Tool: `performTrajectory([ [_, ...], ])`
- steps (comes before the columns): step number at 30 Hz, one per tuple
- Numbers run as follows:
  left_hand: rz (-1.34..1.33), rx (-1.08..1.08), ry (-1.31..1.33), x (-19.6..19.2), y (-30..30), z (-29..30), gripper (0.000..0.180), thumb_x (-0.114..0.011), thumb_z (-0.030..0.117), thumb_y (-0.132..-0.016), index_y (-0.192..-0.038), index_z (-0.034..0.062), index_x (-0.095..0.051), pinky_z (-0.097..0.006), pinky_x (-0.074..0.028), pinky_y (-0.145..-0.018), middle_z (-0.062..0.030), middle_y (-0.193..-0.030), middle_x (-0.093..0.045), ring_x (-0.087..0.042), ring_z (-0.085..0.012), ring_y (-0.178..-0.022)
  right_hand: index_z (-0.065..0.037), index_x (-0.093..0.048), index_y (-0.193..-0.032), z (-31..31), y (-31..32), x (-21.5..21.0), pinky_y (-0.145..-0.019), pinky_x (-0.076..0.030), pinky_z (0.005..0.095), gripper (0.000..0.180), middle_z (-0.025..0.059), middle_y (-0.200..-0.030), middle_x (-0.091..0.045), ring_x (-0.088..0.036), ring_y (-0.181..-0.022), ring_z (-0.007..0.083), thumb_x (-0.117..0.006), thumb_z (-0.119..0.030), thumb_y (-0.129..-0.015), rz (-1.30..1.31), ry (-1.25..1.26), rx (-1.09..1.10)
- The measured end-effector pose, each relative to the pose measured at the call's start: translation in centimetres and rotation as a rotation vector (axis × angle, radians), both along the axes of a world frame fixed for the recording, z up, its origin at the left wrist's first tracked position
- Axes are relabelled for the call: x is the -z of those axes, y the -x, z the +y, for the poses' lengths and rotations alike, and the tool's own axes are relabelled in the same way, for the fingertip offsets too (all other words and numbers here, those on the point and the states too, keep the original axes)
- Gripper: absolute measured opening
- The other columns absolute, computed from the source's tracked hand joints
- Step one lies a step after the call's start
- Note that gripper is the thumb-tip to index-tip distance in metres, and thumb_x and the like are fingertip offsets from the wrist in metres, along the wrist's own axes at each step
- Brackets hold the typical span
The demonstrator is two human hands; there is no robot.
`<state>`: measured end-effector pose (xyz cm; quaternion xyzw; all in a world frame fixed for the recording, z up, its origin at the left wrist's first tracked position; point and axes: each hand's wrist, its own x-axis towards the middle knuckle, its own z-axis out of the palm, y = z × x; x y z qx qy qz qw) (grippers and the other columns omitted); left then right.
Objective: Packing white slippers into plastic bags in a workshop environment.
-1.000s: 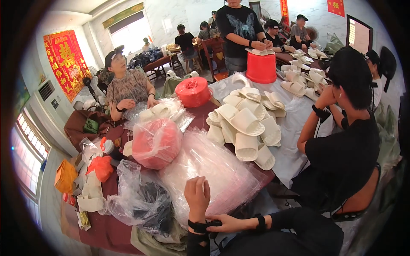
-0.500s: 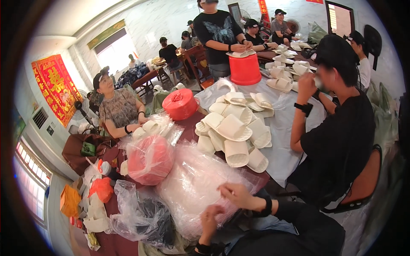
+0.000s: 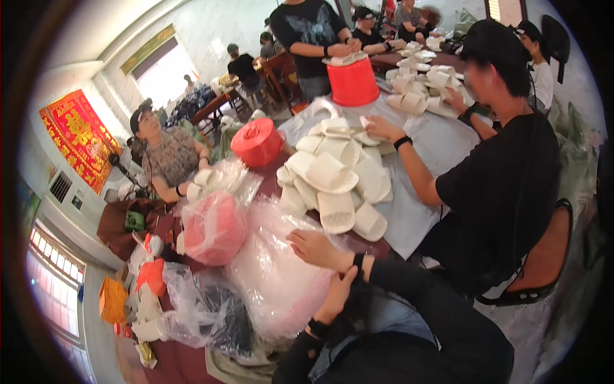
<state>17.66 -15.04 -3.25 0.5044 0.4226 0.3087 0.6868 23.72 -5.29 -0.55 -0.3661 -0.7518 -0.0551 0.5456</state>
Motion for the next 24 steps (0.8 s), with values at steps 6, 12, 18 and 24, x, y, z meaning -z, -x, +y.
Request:
performTrajectory([
  [6, -0.055, -0.027, -0.053, -3.3, -0.4, 2.7, 0.043, -0.054, 0.028, -0.088, -0.112, -0.0065, -0.05, -0.026, -0.042, -0.083, -0.0088, -0.105, -0.057, -0.053, -0.0135, -0.095, -0.006, -0.056, -0.094, 3.5, -0.6, -3.7, -0.059, -0.047, 0.0339, 0.026, 0.0103, -0.087, -0.057, -0.058, -0.071, 0.0234, -0.058, -0.012, -0.069, -0.423, 0.024, 0.118],
  [12, 0.269, -0.145, -0.736, -5.5, 0.8, 1.8, 0.042, -0.068, 0.017, -0.076, -0.112, 0.0002, -0.051, -0.029, -0.043, -0.077, -0.0096, -0.099, -0.055, -0.054, -0.0205, -0.088, -0.003, -0.057, -0.092, 3.7, -1.5, -4.8, -0.056, -0.046, 0.0272, 0.015, 0.0088, -0.078, -0.061, -0.06, -0.063, 0.0141, -0.057, -0.014, -0.081, 0.766, 0.661, -0.264],
  [18, 0.249, -0.056, -1.326, -6.5, -1.7, -5.7, 0.042, -0.074, 0.013, -0.065, -0.101, 0.003, -0.056, -0.035, -0.044, -0.075, -0.0123, -0.096, -0.054, -0.053, -0.0277, -0.088, -0.004, -0.058, -0.088, 2.9, -3.8, -2.3, -0.056, -0.045, 0.0303, 0.012, 0.0066, -0.074, -0.059, -0.058, -0.062, 0.0176, -0.056, -0.012, -0.079, 0.476, 0.602, -0.027],
  [24, 0.092, -0.019, -1.156, -6.2, -5.5, -7.2, 0.026, -0.068, 0.007, -0.069, -0.093, 0.0039, -0.058, -0.034, -0.045, -0.069, -0.0088, -0.085, -0.053, -0.052, -0.0259, -0.08, -0.008, -0.054, -0.087, 2.0, -4.7, 0.1, -0.062, -0.042, 0.0307, 0.015, 0.0039, -0.081, -0.053, -0.053, -0.071, 0.0178, -0.053, -0.013, -0.072, -0.614, -0.17, 0.287],
])
